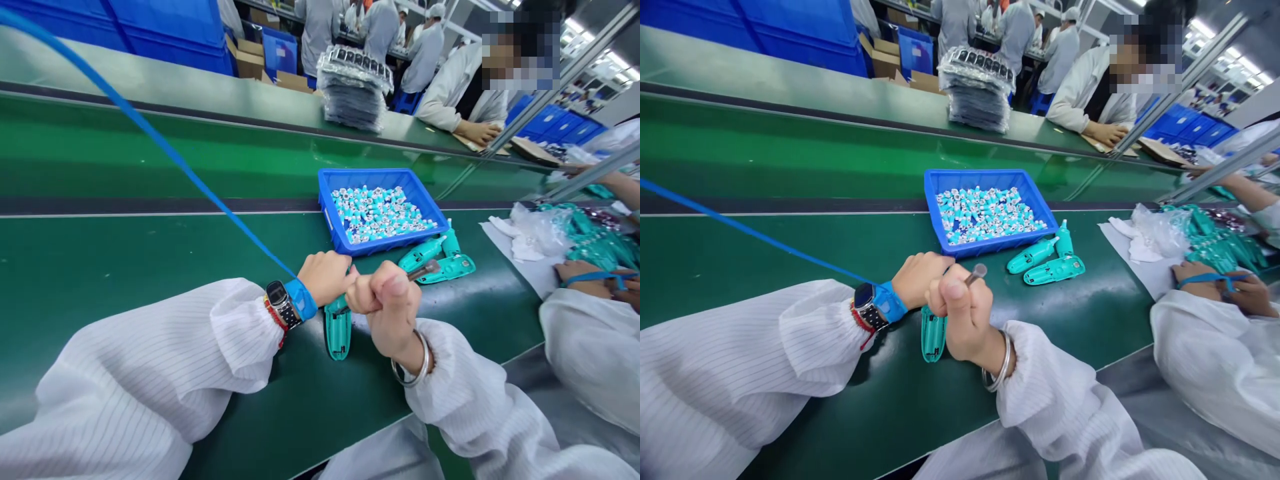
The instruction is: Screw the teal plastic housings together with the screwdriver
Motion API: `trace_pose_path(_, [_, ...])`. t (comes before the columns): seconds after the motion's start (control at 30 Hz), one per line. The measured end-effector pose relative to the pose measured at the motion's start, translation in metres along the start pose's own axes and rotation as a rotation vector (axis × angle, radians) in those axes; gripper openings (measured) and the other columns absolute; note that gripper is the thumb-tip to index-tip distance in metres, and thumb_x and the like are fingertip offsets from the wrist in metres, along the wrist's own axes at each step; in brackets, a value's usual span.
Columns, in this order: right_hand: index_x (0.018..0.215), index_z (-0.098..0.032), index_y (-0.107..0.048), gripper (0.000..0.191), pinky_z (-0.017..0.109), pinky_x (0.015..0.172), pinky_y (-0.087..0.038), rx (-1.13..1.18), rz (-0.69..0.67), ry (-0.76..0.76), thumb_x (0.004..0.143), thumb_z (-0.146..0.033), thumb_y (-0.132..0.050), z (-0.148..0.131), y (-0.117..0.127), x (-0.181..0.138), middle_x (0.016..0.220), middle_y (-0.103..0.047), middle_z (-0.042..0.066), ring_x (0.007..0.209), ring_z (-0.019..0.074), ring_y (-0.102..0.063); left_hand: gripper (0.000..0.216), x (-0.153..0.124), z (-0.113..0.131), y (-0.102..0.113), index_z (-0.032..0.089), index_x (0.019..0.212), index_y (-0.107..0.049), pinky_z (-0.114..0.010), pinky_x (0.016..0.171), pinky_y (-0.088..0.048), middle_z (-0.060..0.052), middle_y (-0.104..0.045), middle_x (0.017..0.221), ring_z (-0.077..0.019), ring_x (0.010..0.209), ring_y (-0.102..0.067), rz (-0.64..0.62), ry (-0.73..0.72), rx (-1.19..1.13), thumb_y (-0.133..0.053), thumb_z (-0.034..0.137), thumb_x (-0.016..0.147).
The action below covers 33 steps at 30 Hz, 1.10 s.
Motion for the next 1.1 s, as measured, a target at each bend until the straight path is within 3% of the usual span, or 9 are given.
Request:
trace_pose_path(0.17, [0.059,-0.019,-0.026,0.043,0.016,0.038,-0.018,0.036,0.151,-0.013,0.090,-0.048,-0.035,-0.017,0.024,0.009,0.047,-0.012,-0.009,0.037,0.0041,-0.010,0.037,0.002,-0.001,-0.001,0.019,0.078,-0.064,-0.035,0.061,-0.041,-0.009,-0.067,0.080,-0.0297,0.078,-0.064,0.112,-0.017,0.029,-0.031,0.035,0.084])
trace_pose_path(0.27, [0.059,-0.019,-0.026,0.044,0.016,0.037,-0.018,0.013,0.164,-0.049,0.090,-0.050,-0.033,-0.017,0.032,0.010,0.047,-0.011,-0.009,0.037,0.0044,-0.009,0.038,0.003,-0.003,-0.003,0.018,0.075,-0.064,-0.035,0.059,-0.041,-0.010,-0.067,0.077,-0.0292,0.076,-0.064,0.143,-0.018,0.019,-0.031,0.036,0.083])
trace_pose_path(1.1, [0.059,-0.019,-0.026,0.042,0.016,0.038,-0.016,0.021,0.078,-0.055,0.090,-0.047,-0.036,-0.005,0.016,0.005,0.047,-0.012,-0.009,0.037,0.0037,-0.009,0.038,0.000,-0.001,-0.002,0.017,0.078,-0.065,-0.035,0.062,-0.043,-0.011,-0.067,0.081,-0.0296,0.079,-0.065,0.108,-0.019,-0.002,-0.032,0.034,0.083])
Point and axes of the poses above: each hand's wrist, its own x-axis towards the middle knuckle, its own y-axis out of the back of the hand, z = x × y, the point moved 8 cm from there along x, towards the middle knuckle
